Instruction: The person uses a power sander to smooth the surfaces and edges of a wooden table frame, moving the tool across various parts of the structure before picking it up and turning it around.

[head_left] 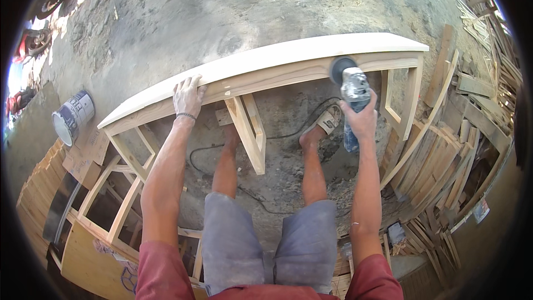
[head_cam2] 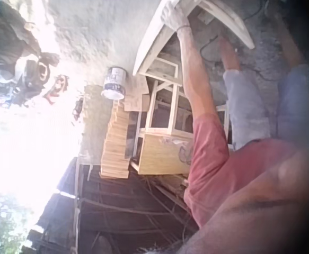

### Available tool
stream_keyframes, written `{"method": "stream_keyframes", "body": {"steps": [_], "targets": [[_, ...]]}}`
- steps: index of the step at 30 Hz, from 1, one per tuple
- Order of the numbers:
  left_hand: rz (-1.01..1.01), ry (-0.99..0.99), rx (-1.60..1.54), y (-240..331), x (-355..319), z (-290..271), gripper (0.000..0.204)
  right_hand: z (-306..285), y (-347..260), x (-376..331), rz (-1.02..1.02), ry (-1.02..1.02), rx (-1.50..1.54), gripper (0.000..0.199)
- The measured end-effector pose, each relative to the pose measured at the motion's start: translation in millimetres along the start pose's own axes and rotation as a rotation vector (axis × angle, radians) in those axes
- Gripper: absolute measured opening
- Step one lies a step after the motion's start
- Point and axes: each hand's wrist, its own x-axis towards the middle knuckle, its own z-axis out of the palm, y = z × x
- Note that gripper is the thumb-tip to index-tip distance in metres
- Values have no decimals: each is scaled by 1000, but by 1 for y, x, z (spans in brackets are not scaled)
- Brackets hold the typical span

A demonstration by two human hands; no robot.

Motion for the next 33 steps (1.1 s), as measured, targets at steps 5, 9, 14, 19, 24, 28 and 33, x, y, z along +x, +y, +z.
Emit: {"method": "stream_keyframes", "body": {"steps": [5,9,14,19,24,28,33], "targets": [[40,-48,43,-9,0,-5,36,4,8,0,-8,95,51,86],[145,-134,39,-21,8,-18,33,25,-18,-25,-65,-74,13,87],[168,-231,-12,-44,8,-30,31,69,-61,-62,-287,-246,-198,88],[173,-104,-20,-83,-14,-42,27,86,-93,-87,-332,-454,-155,89],[-93,221,-178,-50,-67,-48,27,53,-85,-89,-407,-631,-264,90],[-400,254,-555,26,-148,29,34,47,-44,-71,-529,-739,-265,90],[-796,328,-844,135,-206,168,44,91,-7,-46,-563,-872,-394,89]]}}
